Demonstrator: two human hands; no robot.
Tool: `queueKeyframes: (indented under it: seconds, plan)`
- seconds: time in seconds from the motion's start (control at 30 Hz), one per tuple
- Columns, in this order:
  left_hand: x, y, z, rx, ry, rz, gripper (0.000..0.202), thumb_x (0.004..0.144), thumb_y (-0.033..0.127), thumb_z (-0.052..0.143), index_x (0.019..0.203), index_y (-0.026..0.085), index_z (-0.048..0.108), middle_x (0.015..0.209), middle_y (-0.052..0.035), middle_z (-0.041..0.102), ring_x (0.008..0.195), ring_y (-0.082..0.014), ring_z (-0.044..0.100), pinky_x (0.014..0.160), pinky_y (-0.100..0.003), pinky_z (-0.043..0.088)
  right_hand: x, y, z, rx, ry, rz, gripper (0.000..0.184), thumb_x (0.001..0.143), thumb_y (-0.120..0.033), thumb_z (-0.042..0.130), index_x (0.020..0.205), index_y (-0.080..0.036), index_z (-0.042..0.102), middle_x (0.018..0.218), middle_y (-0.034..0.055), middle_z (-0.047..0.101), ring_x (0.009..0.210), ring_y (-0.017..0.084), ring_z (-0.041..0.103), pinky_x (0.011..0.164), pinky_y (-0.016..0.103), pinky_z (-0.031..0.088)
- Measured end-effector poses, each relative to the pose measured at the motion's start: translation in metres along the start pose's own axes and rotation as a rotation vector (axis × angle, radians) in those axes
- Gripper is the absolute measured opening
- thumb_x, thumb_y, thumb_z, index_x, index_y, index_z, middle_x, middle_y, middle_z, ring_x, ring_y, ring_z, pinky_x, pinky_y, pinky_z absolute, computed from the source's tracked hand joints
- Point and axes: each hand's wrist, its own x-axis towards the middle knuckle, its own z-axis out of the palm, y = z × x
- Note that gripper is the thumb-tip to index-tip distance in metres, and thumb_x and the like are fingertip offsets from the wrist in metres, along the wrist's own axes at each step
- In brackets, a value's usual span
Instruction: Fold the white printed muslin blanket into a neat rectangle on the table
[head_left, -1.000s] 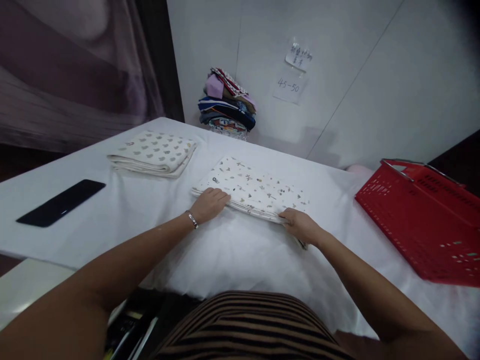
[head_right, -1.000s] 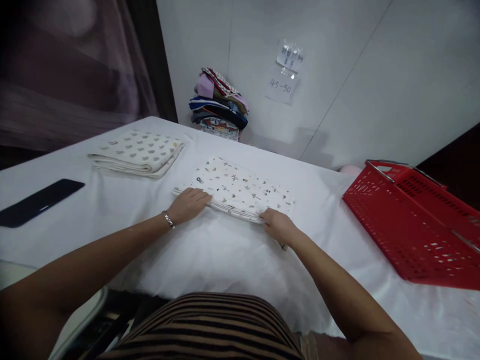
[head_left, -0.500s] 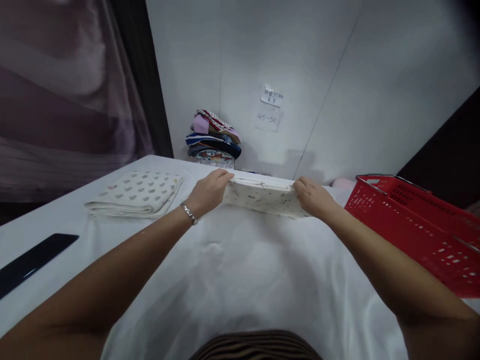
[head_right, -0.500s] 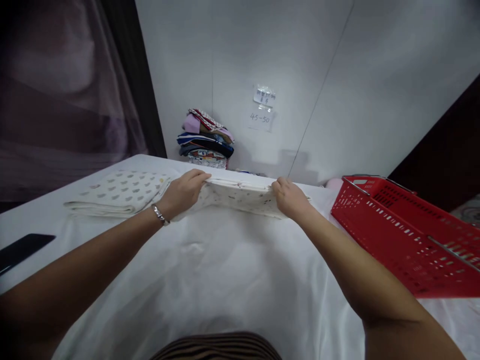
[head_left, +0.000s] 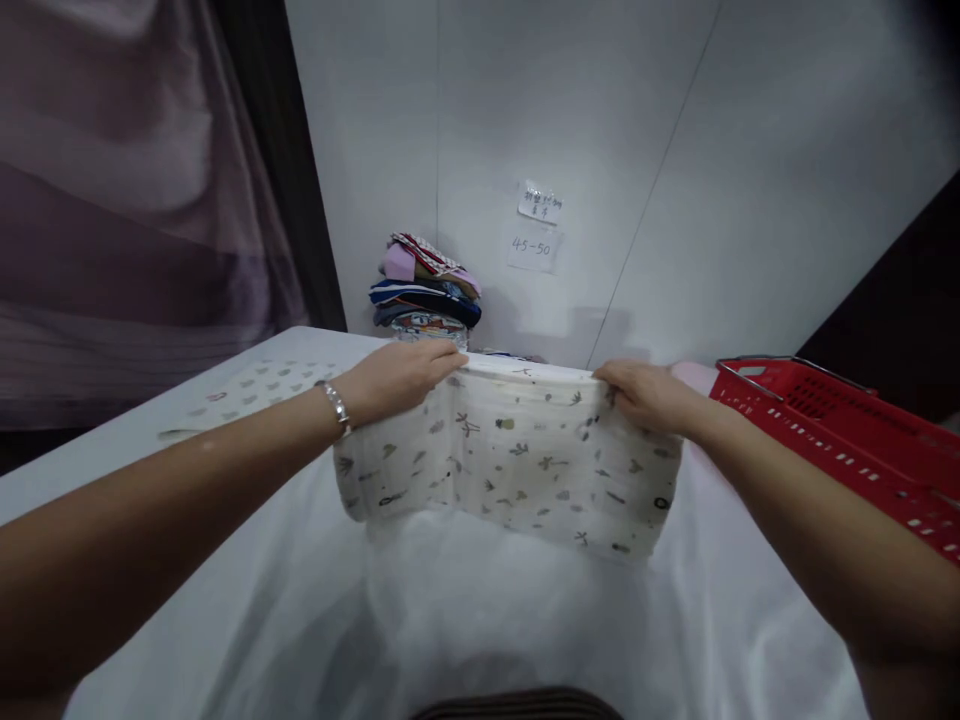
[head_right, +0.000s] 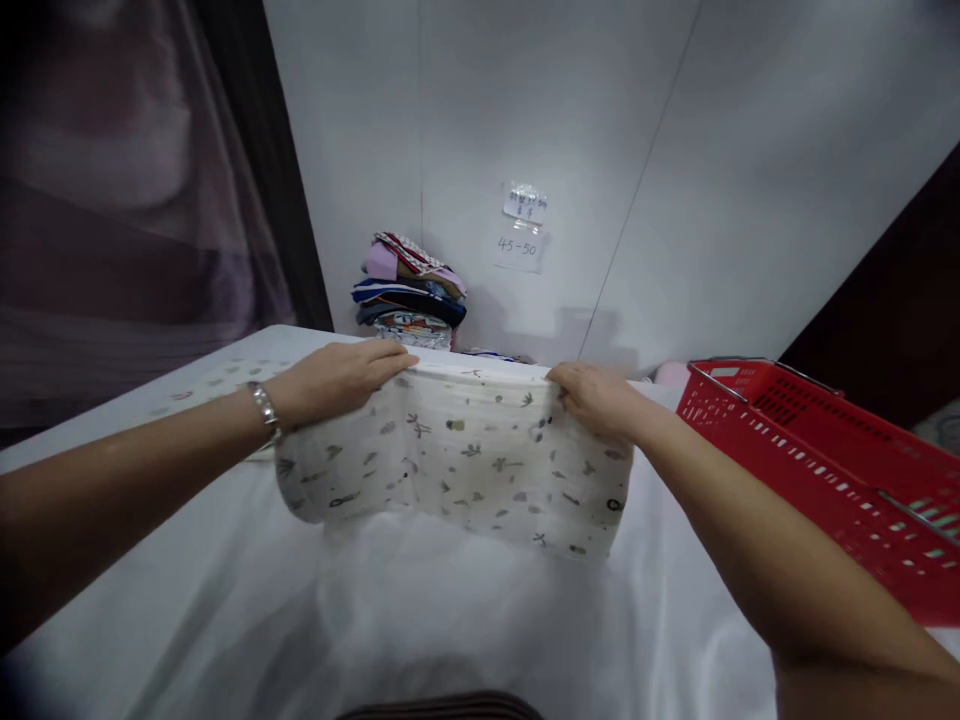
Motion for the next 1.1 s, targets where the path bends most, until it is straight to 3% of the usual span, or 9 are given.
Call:
queueKeyframes:
  seconds: [0.13,0.27,0.4,0.47,0.53,0.67,0.77,0.87,1.1]
  plan:
    - [0.041,-0.028,0.015,0.098,-0.073,0.049,0.036,0.085,0.007,0.034,0.117,0.013,0.049,0.107,-0.0082,0.055,0.094,-0.0163,0.055,0.072,-0.025,0.043,0.048,0.024,0.005,-0.029,-0.076,0.060,0.031,0.073,-0.006,0.041,0.096,-0.016,0.060,0.096,0.0070,0.064,0.082,0.015,0.057,0.067,0.025,0.039]
    - [0.082,-0.061,0.005,0.186,0.002,-0.012,0.032,0.089,0.012,0.028,0.110,0.008,0.051,0.102,-0.0093,0.053,0.095,-0.0170,0.052,0.077,-0.027,0.042,0.085,0.048,-0.021,-0.220,0.127,0.088,0.029,0.075,-0.006,0.044,0.098,-0.014,0.058,0.099,0.0080,0.061,0.087,0.018,0.054,0.070,0.027,0.039]
    - [0.092,-0.072,0.003,0.171,0.073,-0.030,0.036,0.089,0.014,0.027,0.118,0.015,0.048,0.108,-0.0077,0.053,0.097,-0.0172,0.050,0.082,-0.030,0.041,0.082,0.057,-0.024,-0.344,0.241,0.007,0.031,0.081,-0.006,0.036,0.105,-0.010,0.056,0.099,0.0097,0.057,0.096,0.021,0.049,0.079,0.032,0.037]
    - [0.081,-0.061,0.022,0.109,0.033,0.019,0.039,0.088,0.016,0.027,0.122,0.019,0.047,0.110,-0.0064,0.054,0.097,-0.0178,0.049,0.081,-0.030,0.042,0.065,0.051,0.002,-0.311,0.209,-0.004,0.031,0.084,-0.007,0.033,0.102,-0.011,0.057,0.098,0.0102,0.057,0.096,0.022,0.048,0.082,0.034,0.036]
    - [0.060,-0.035,0.058,-0.008,-0.032,0.074,0.038,0.088,0.018,0.029,0.119,0.021,0.050,0.107,-0.0065,0.057,0.093,-0.0188,0.052,0.075,-0.030,0.043,0.040,0.037,0.048,-0.224,0.131,-0.006,0.032,0.084,-0.006,0.033,0.101,-0.016,0.058,0.100,0.0111,0.058,0.097,0.023,0.048,0.083,0.036,0.036]
    - [0.002,0.040,0.143,-0.272,-0.033,0.185,0.032,0.088,0.018,0.032,0.108,0.024,0.056,0.096,-0.0053,0.062,0.082,-0.0178,0.057,0.067,-0.030,0.044,-0.024,-0.002,0.154,-0.033,-0.040,-0.024,0.031,0.086,-0.007,0.034,0.098,-0.022,0.059,0.097,0.0086,0.060,0.089,0.022,0.050,0.078,0.035,0.038]
    - [-0.034,0.087,0.184,-0.299,-0.032,0.229,0.032,0.086,0.012,0.036,0.112,0.020,0.051,0.094,-0.0058,0.062,0.079,-0.0167,0.057,0.062,-0.029,0.045,-0.062,-0.023,0.203,0.052,-0.070,-0.055,0.024,0.088,-0.011,0.037,0.099,-0.016,0.057,0.095,0.0087,0.059,0.086,0.020,0.050,0.073,0.033,0.040]
    - [-0.056,0.107,0.192,-0.288,-0.003,0.125,0.037,0.086,0.009,0.033,0.119,0.018,0.047,0.099,-0.0084,0.061,0.084,-0.0178,0.057,0.064,-0.031,0.047,-0.081,-0.032,0.214,0.064,0.009,-0.041,0.023,0.089,-0.010,0.038,0.104,-0.014,0.055,0.100,0.0102,0.059,0.091,0.021,0.048,0.075,0.033,0.040]
    - [-0.074,0.124,0.176,-0.264,-0.003,0.000,0.036,0.087,0.006,0.034,0.118,0.013,0.050,0.107,-0.0083,0.061,0.093,-0.0187,0.055,0.074,-0.033,0.047,-0.097,-0.040,0.218,0.075,0.155,-0.108,0.027,0.087,-0.006,0.039,0.110,-0.009,0.053,0.105,0.0136,0.058,0.094,0.024,0.047,0.075,0.035,0.041]
